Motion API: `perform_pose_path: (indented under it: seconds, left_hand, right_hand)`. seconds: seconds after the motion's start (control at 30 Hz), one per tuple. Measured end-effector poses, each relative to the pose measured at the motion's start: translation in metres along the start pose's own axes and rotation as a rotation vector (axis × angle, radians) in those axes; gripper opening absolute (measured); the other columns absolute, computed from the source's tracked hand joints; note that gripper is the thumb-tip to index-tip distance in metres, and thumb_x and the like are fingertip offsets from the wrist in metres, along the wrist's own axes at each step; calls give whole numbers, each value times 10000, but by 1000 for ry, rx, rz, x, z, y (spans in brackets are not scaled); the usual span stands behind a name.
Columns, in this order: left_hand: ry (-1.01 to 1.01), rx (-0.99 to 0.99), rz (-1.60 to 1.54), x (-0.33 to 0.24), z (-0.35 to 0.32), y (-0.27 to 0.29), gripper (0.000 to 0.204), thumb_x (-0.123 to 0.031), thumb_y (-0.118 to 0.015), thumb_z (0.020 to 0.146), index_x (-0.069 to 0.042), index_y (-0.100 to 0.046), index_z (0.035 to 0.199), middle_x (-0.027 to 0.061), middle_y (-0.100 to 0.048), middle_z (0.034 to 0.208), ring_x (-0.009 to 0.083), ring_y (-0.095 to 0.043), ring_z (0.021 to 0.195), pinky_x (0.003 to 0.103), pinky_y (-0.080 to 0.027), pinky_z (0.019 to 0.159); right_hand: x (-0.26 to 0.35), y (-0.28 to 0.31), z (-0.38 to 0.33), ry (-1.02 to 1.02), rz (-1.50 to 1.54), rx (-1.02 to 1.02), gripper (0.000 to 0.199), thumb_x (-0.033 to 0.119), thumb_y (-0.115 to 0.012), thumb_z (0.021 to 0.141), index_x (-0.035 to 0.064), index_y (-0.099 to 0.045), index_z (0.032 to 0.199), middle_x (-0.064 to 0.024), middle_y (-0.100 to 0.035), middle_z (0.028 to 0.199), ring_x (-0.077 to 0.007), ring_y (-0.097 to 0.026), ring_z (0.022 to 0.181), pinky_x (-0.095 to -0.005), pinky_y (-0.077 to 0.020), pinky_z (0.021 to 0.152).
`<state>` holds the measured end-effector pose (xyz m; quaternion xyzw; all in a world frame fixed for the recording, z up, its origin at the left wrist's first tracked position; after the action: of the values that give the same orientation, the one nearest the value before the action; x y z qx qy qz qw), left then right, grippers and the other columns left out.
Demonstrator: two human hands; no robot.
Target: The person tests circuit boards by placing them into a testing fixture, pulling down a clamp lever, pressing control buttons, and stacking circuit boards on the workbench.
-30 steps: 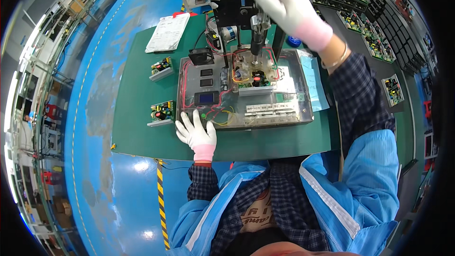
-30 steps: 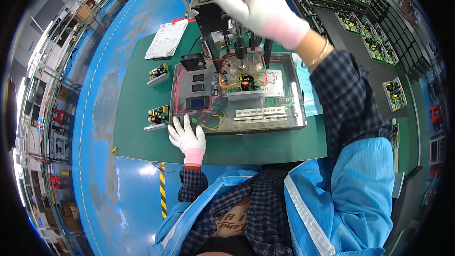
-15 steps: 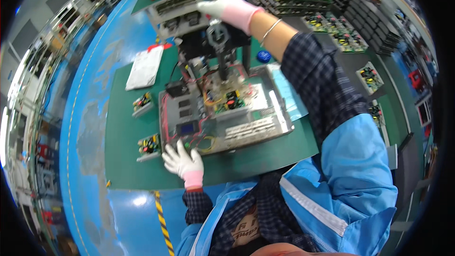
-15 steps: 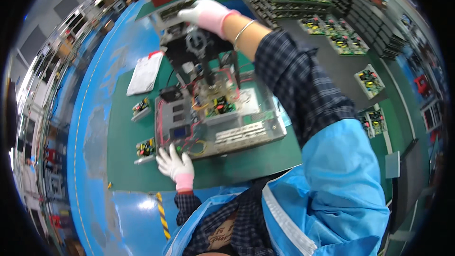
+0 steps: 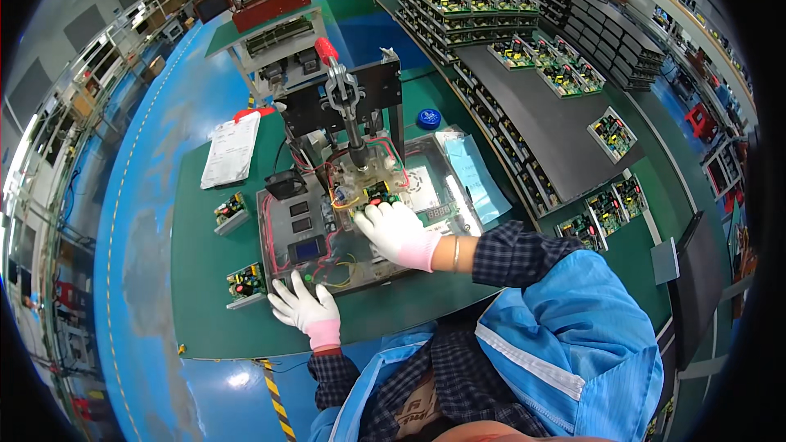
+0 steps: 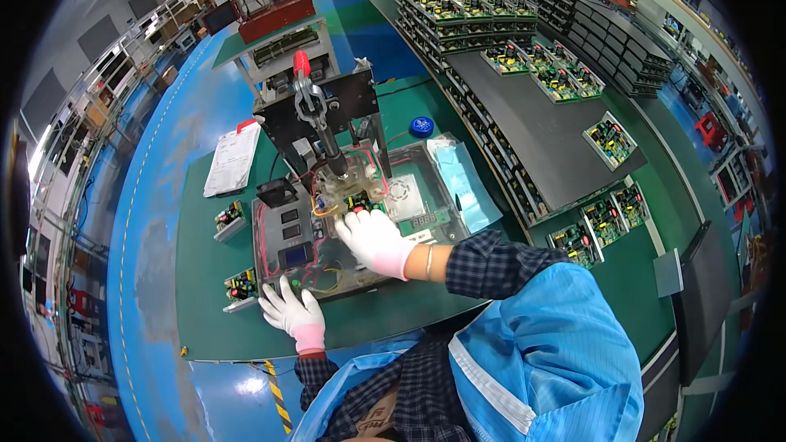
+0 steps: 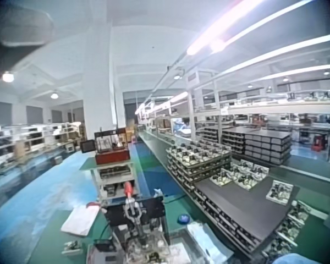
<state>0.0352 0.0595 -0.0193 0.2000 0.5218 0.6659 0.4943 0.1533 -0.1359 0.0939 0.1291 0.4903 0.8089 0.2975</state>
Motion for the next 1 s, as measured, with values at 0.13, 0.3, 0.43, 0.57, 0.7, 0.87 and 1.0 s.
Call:
perform_pose_path:
  seconds: [0.13,0.3,0.43,0.57,0.7,0.87,1.0]
  left_hand:
    - [25,64,58,1,0,-3,635,-329,-573,787,-164,-437,1384,219,-247,1517,486,-202,1368,618,-173,1090]
    - [5,35,115,3,-1,-6,660,-389,-570,787,-190,-428,1400,203,-254,1518,471,-218,1360,609,-187,1081]
    - [-5,-21,105,7,-1,-8,663,-400,-564,790,-196,-425,1405,197,-258,1518,471,-224,1358,608,-189,1080]
    - [-37,-36,96,6,-2,-12,658,-408,-557,796,-201,-425,1406,196,-266,1515,471,-233,1358,611,-195,1078]
    - [-26,-24,190,0,1,-8,636,-409,-556,798,-228,-437,1396,177,-283,1513,457,-255,1356,589,-238,1063]
    - [-129,-91,296,-11,6,14,495,-339,-599,771,-201,-552,1244,149,-499,1272,378,-500,1055,487,-471,759]
    - [-144,-140,345,-2,5,1,442,-351,-549,838,-226,-543,1263,119,-500,1288,341,-509,1017,465,-477,768]
  right_hand:
    - [-2,-30,-2,-109,-87,173,168,174,-538,812,63,-550,938,-110,-535,896,-277,-560,797,-373,-447,686]
    - [5,-19,-13,-109,-33,240,123,191,-520,827,86,-539,888,-95,-545,878,-271,-567,771,-381,-454,679]
    - [18,14,-55,56,47,106,122,219,-546,829,112,-534,885,-72,-555,849,-244,-561,751,-355,-449,675]
    - [22,53,-102,178,63,-161,124,206,-592,806,119,-568,891,-37,-543,838,-199,-514,685,-316,-422,631]
    - [13,89,-154,98,44,-156,86,169,-611,756,116,-583,818,-24,-545,777,-204,-483,608,-328,-403,560]
    - [-4,131,-225,-291,-82,109,105,186,-615,753,115,-572,816,-38,-547,759,-238,-506,603,-339,-411,560]
    - [1,197,-291,-592,-342,79,108,203,-621,747,118,-582,801,-39,-568,768,-251,-531,619,-345,-419,563]
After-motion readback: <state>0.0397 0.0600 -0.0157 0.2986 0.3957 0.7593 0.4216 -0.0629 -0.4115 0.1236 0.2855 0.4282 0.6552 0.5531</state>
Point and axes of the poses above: each hand's wrist, its own z-axis towards the middle knuckle, its own y-axis out of the back of the hand, x = y × z, the point moved 3 cm from there along z, towards the middle knuckle
